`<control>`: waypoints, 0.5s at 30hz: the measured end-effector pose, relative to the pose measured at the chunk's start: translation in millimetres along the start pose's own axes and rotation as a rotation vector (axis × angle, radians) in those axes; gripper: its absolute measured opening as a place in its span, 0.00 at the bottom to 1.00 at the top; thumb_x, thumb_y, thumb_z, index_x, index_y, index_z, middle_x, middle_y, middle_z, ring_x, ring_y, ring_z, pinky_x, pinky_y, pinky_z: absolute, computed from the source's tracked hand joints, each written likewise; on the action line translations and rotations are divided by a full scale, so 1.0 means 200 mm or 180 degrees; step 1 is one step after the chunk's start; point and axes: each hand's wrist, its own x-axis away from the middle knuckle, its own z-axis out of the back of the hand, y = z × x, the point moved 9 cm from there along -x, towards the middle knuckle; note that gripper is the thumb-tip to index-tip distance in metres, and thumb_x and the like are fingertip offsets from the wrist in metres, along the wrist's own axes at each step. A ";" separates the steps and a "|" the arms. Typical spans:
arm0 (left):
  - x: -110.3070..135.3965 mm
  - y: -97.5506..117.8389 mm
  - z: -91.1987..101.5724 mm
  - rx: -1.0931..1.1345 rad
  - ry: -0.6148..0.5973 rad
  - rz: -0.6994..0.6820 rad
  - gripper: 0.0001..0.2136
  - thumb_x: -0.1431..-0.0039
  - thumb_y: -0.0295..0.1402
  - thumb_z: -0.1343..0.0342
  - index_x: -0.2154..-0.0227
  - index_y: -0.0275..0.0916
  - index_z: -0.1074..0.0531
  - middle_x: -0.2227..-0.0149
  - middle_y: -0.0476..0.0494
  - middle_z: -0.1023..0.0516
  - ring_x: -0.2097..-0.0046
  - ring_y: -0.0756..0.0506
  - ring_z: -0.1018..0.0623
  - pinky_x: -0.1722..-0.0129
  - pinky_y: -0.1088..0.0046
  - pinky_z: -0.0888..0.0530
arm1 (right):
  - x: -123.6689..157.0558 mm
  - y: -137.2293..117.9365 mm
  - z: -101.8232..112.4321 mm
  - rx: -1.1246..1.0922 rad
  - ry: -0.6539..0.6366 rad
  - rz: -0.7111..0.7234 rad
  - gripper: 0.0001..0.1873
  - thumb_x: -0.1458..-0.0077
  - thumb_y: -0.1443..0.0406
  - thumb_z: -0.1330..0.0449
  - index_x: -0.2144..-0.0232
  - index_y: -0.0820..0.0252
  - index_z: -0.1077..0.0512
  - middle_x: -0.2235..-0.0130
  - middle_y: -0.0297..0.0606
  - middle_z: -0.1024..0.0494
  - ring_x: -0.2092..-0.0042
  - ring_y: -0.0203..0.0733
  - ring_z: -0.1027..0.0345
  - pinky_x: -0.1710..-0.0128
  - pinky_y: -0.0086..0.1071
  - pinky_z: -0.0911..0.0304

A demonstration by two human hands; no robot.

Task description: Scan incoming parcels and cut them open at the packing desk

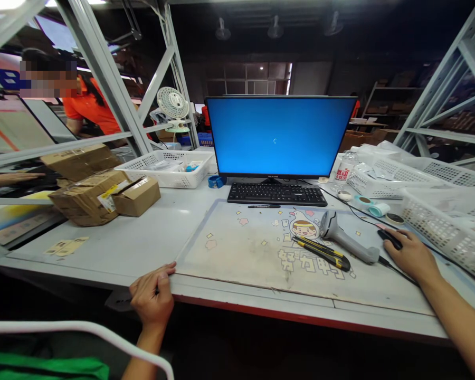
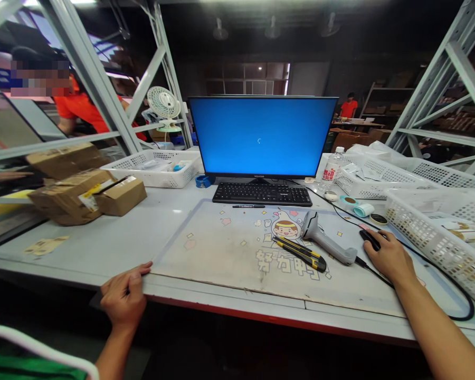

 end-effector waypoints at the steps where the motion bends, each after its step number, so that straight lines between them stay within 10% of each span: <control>1: 0.00 0.00 0.00 -0.0006 0.0000 -0.0004 0.14 0.24 0.30 0.51 0.64 0.38 0.22 0.60 0.44 0.16 0.57 0.42 0.18 0.49 0.59 0.30 | 0.00 0.00 0.00 0.0001 0.0001 0.0001 0.22 0.20 0.69 0.31 0.31 0.60 0.28 0.37 0.45 0.40 0.40 0.52 0.39 0.34 0.52 0.38; 15: 0.00 -0.01 0.00 0.0012 0.0029 -0.0041 0.14 0.24 0.30 0.51 0.64 0.38 0.22 0.60 0.45 0.16 0.58 0.43 0.19 0.49 0.59 0.30 | -0.02 0.02 -0.02 -0.0044 0.0022 -0.0042 0.22 0.21 0.69 0.30 0.31 0.60 0.28 0.37 0.46 0.40 0.40 0.52 0.39 0.34 0.52 0.38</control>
